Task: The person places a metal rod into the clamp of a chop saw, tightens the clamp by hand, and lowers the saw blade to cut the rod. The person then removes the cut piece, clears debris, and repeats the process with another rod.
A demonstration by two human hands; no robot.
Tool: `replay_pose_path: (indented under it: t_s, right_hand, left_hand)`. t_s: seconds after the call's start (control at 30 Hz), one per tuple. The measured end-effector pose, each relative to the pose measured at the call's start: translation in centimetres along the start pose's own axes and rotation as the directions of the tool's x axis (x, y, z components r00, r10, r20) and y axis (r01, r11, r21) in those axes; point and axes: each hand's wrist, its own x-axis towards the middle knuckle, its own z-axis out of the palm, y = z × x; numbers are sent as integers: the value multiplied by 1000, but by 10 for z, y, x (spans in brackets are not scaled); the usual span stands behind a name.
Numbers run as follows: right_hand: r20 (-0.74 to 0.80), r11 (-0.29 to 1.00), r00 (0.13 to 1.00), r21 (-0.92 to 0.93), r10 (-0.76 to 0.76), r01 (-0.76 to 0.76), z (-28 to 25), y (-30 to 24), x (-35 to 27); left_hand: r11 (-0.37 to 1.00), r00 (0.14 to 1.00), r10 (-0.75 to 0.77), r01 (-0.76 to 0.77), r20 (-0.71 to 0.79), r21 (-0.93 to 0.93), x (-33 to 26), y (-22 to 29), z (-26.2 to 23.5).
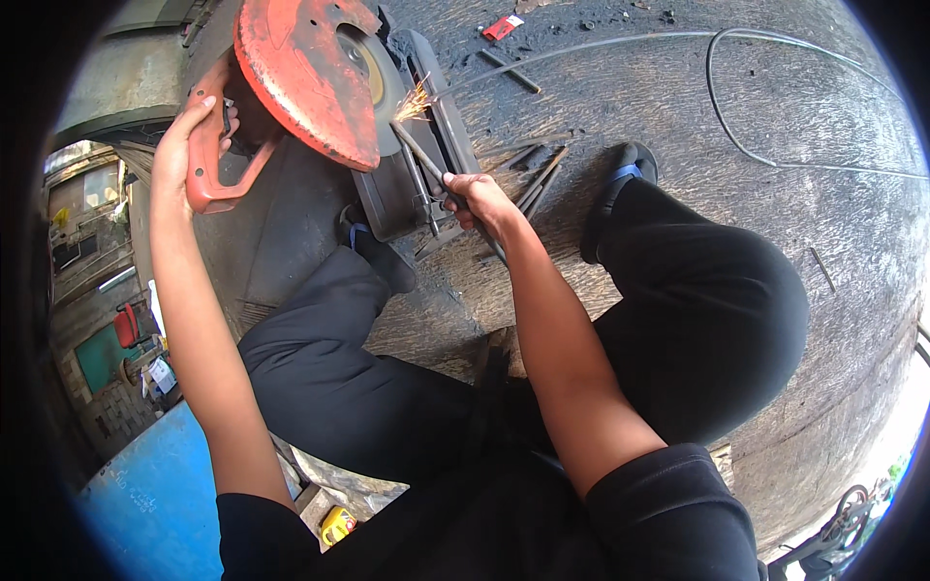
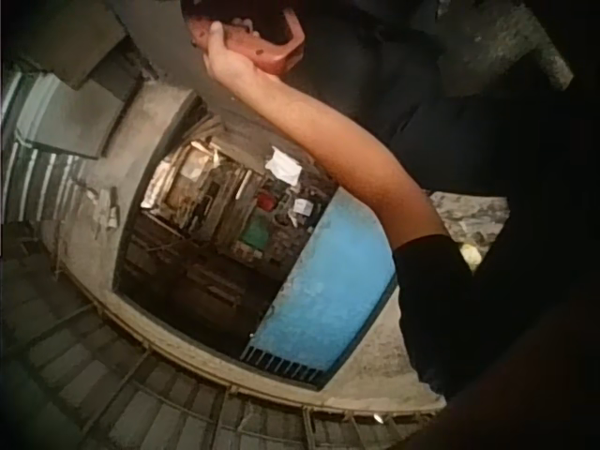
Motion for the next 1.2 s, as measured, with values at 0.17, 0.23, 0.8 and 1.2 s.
replay_pose_path:
  t_s: [0.17,0.23,0.8,1.2]
  right_hand:
    - [-29,999,999,-26,-41,40,0,4,2]
    - [-35,997,998,-40,-61,60,0,5,4]
    - [-192,965,964,-224,-182,138,10,12,10]
    - [-206,980,960,-109,-187,168,5,14,16]
  left_hand:
    - [1000,1000,0,0,6,-4,0,-1,0]
    - [1000,1000,-1,1,9,-3,1,-1,-1]
    - [1000,1000,0,0,10,18,0,-1,-1]
    - [1000,1000,-18,18,13,25,5,-7,-8]
